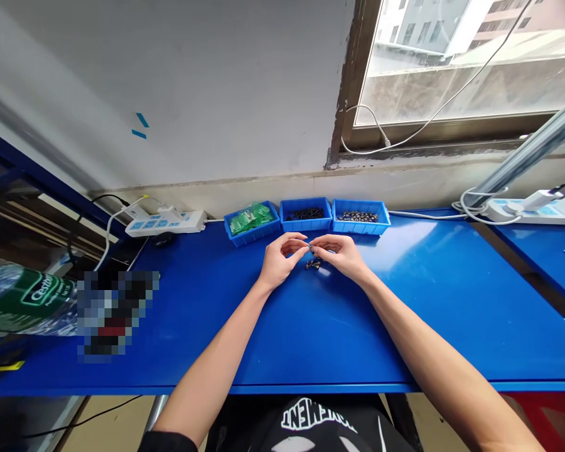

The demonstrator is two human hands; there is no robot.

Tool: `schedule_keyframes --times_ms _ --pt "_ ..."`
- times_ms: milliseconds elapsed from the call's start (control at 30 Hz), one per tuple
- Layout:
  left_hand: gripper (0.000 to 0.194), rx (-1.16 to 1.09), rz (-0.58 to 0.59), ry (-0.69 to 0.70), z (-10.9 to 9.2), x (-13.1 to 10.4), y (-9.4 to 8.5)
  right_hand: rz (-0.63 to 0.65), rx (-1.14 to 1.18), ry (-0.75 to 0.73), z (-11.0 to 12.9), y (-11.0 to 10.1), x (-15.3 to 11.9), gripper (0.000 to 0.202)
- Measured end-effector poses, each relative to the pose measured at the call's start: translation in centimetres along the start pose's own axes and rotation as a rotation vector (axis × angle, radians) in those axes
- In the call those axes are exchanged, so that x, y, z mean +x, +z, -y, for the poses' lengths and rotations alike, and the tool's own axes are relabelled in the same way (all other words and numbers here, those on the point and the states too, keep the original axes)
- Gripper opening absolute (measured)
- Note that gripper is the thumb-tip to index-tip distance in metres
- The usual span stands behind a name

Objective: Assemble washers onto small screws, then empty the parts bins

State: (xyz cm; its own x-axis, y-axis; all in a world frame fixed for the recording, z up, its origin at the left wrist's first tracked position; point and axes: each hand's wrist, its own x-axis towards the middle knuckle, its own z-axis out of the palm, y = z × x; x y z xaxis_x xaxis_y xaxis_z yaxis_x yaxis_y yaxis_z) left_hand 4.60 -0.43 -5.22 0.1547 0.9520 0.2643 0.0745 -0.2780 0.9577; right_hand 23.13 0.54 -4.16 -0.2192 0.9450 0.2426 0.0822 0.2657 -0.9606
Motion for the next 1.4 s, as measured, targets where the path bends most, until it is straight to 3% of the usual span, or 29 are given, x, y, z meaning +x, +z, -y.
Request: schedule_keyframes --times_ms 200,433,533,667,767,967,1100,1400 --pt "0.046 -0.014 -0.026 0.01 -0.6 0.0 0.0 0.054 0.184 0.081 0.5 -0.2 0.0 0.029" --pt "0.033 0.026 0.018 0.026 -0.8 -0.1 0.1 0.045 0.201 0.101 0.6 -0.5 0.1 0.029" --pt "0.019 0.239 0.024 0.119 -0.6 -0.3 0.1 -0.142 0.188 0.03 0.2 -0.9 0.5 0.023" --pt "0.041 0.599 0.207 0.278 0.1 -0.5 0.2 -0.464 0.151 -0.048 -0.2 -2.0 1.0 0.026" --pt "0.046 0.715 0.302 0.296 0.5 -0.5 0.2 -0.603 0.133 -0.024 -0.3 -2.6 1.1 0.037" --pt "0.029 0.745 0.223 0.326 0.6 -0.5 -0.2 -0.539 0.099 -0.042 -0.5 -2.2 0.7 0.031" --pt "0.019 0.784 0.188 0.252 0.2 -0.6 -0.4 -0.506 0.099 -0.034 -0.5 -1.9 0.7 0.031" --pt "0.013 0.748 0.174 0.207 -0.2 -0.5 -0.3 -0.477 0.104 -0.028 -0.1 -1.8 0.5 0.026"
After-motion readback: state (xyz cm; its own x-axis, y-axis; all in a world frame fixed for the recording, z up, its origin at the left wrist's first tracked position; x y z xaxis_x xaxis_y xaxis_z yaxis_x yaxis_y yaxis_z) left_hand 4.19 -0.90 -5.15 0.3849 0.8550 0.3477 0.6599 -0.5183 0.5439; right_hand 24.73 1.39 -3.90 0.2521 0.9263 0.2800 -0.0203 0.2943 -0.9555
